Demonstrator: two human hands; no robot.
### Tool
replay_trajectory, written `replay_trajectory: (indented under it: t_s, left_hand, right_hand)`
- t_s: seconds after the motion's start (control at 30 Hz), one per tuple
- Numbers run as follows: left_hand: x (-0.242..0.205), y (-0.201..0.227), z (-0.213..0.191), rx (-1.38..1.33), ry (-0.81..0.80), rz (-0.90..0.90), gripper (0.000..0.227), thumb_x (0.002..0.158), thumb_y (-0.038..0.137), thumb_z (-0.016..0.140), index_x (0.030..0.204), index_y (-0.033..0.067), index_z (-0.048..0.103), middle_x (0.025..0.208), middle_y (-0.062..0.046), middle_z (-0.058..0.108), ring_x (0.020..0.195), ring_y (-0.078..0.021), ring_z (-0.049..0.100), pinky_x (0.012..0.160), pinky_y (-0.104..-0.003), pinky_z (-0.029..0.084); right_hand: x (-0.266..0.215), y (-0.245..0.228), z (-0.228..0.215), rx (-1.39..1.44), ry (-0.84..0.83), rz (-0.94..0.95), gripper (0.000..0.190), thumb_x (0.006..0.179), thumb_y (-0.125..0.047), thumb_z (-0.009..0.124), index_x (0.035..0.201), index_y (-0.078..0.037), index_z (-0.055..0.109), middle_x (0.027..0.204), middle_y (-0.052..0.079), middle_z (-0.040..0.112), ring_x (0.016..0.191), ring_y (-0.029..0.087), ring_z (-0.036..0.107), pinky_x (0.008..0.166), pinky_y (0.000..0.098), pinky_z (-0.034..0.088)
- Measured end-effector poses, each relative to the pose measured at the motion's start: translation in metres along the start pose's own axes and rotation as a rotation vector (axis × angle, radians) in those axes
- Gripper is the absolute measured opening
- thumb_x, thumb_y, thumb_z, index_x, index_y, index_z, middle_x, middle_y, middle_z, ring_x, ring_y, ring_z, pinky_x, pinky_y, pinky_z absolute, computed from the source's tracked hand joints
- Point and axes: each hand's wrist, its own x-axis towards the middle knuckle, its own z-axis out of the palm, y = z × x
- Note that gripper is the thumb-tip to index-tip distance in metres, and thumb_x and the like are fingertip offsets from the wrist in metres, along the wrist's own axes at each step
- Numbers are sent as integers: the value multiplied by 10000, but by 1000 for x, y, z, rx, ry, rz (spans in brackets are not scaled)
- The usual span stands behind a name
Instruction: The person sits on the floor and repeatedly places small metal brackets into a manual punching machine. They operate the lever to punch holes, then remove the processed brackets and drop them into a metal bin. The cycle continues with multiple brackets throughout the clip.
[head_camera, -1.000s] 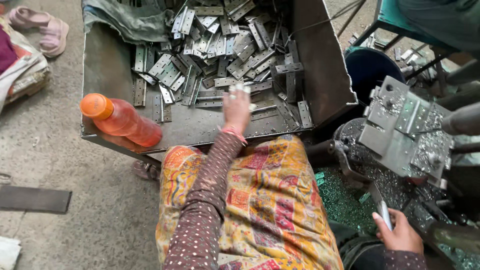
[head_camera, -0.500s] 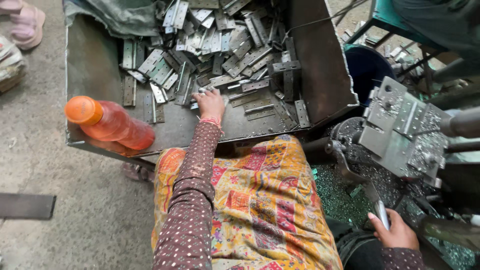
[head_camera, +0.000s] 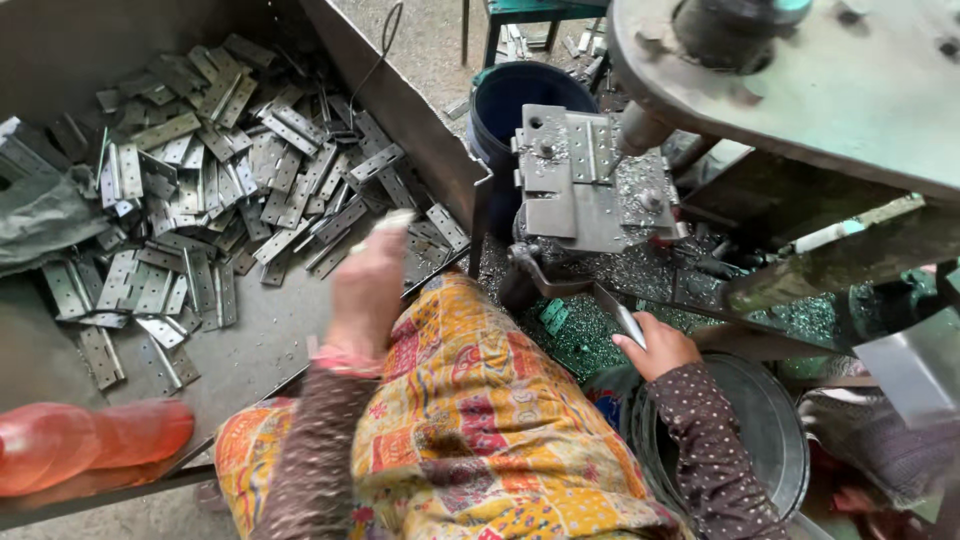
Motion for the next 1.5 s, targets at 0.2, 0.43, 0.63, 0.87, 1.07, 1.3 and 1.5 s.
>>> replay_trajectory:
  t_s: [0.2,0.43,0.63,0.87,1.07,1.3,1.5]
  left_hand:
    - [45,139,47,227,92,604,390,1004,255,588,1368,114,595,1422,-147,611,1286,-308,615,1153,-488,405]
    - [30,171,101,88,-339,277,521,1040,364,503,1483,91,485,1456,-169,552,1350,-277,531,1292,-599,169]
    - [22,203,129,206,-91,296,586,1004,409,510,1367,-47,574,1518,-189,523,1440,-331,481,1261,-585,159]
    - [48,214,150,258,-157,196,533,951,278,521,1349,-62,618,1466,-220,537,1421,-350,469,1254,-602,110]
    - [57,217,145,272,-274,158,539,928,275,509,1345,-54,605,1490,-214,516,1447,-335,432,1237,-609,48]
    - [72,213,151,264,-253,140,536,991,344,432,1341,-17,618,1466,-187,529,1432,-313,434,1236,-596,18]
    - [69,209,150,257,-258,152,488,942,280,474,1284,-13,663,1478,-174,535,1423,-301,451,1248,-592,44]
  right_hand:
    - [-4,-15,-12,32,-55,20,539,904,-522,642,1251,-111,625,953,161,751,881,356,732,780,486,565]
    - [-4,-14,-8,4,-16,17,529,888,-526,655,1229,-123,627,971,151,747,867,349,737,752,475,575]
    - [-1,-11,-4,8,6,-1,524,883,-515,674,1221,-118,619,959,164,745,870,370,729,757,486,567]
    - [-2,-8,-5,42,0,-21,502,872,-458,689,1222,-107,608,949,179,737,877,382,721,758,491,562]
    - [-3,-10,-7,47,4,-38,494,883,-447,683,1232,-107,602,944,174,740,882,377,720,762,491,559]
    - [-3,12,31,71,18,-6,513,882,-468,685,1216,-88,596,940,168,739,823,364,735,725,482,579]
    - [-16,38,117,76,-83,150,465,962,-481,636,1150,-60,579,807,212,724,755,416,717,703,513,567]
